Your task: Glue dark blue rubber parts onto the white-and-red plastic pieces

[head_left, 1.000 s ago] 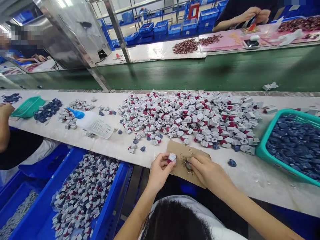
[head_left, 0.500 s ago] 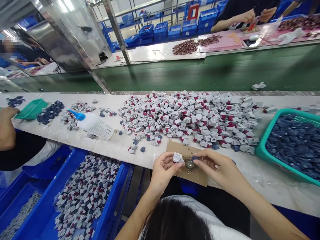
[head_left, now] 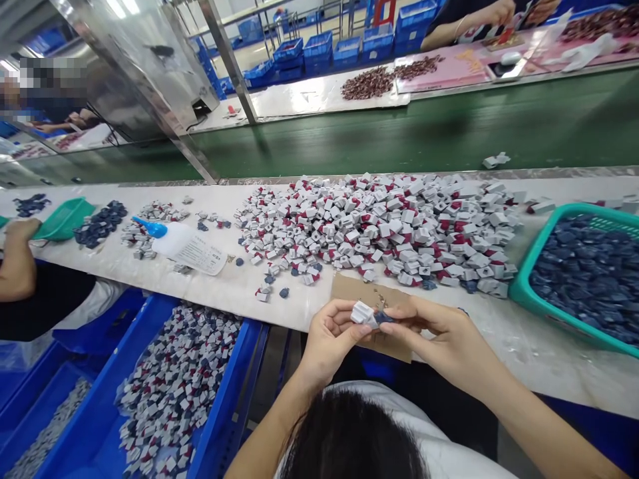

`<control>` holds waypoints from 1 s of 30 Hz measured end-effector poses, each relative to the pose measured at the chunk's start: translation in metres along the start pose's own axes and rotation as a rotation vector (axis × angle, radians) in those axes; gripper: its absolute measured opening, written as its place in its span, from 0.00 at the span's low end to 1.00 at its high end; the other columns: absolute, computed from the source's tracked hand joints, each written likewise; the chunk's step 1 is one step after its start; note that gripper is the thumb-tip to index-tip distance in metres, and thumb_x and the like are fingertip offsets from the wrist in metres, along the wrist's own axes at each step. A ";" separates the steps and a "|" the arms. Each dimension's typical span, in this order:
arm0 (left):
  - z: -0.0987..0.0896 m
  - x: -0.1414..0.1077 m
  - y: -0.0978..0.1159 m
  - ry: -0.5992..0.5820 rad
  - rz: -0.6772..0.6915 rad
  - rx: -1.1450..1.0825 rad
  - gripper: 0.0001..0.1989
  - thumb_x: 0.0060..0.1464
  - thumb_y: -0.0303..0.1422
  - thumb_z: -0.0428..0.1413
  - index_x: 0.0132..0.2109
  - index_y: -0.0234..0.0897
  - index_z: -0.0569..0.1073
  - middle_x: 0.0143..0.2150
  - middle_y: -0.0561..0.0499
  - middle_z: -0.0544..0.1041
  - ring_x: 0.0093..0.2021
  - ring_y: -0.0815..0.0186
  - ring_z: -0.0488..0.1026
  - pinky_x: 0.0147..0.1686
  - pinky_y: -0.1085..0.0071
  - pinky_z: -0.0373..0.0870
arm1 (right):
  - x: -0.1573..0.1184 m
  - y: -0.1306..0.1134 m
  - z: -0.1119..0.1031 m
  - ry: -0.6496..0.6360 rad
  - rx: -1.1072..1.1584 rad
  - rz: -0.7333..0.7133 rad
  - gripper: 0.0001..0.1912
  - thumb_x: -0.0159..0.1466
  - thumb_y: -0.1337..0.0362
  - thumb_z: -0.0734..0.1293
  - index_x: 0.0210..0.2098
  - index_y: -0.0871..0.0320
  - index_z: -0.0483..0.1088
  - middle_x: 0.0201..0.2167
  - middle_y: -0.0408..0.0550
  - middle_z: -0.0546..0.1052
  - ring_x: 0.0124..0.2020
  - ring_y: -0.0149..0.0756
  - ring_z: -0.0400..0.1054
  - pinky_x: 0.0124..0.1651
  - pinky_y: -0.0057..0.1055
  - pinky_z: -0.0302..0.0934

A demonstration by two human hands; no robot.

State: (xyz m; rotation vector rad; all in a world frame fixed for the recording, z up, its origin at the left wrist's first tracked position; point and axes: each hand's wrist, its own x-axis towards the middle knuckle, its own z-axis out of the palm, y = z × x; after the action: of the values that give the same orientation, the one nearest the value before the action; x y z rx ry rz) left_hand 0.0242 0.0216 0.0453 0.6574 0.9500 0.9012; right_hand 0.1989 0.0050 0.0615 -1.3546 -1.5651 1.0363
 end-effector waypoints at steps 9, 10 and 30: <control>-0.002 -0.001 0.001 -0.105 0.052 0.184 0.17 0.40 0.34 0.68 0.36 0.34 0.73 0.35 0.48 0.80 0.35 0.67 0.76 0.36 0.73 0.72 | -0.004 0.003 -0.005 -0.067 -0.044 -0.087 0.09 0.63 0.59 0.67 0.32 0.58 0.73 0.27 0.44 0.76 0.26 0.30 0.69 0.26 0.21 0.62; -0.002 -0.001 0.000 -0.114 0.056 0.197 0.17 0.41 0.35 0.67 0.37 0.34 0.72 0.35 0.48 0.79 0.35 0.67 0.76 0.36 0.73 0.72 | -0.004 0.004 -0.003 -0.064 -0.021 -0.068 0.09 0.62 0.59 0.67 0.32 0.58 0.73 0.27 0.45 0.76 0.26 0.30 0.69 0.26 0.22 0.63; 0.028 0.021 -0.010 -0.162 0.685 0.812 0.18 0.64 0.36 0.38 0.27 0.38 0.62 0.25 0.50 0.69 0.29 0.66 0.68 0.32 0.69 0.64 | 0.036 -0.024 0.040 0.180 0.666 0.352 0.36 0.56 0.31 0.57 0.33 0.60 0.69 0.29 0.53 0.77 0.35 0.40 0.73 0.41 0.35 0.67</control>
State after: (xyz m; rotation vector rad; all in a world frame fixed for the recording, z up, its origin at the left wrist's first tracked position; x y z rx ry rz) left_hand 0.0584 0.0322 0.0409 1.7993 0.9428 1.0140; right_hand 0.1497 0.0358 0.0724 -1.2127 -0.7470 1.4392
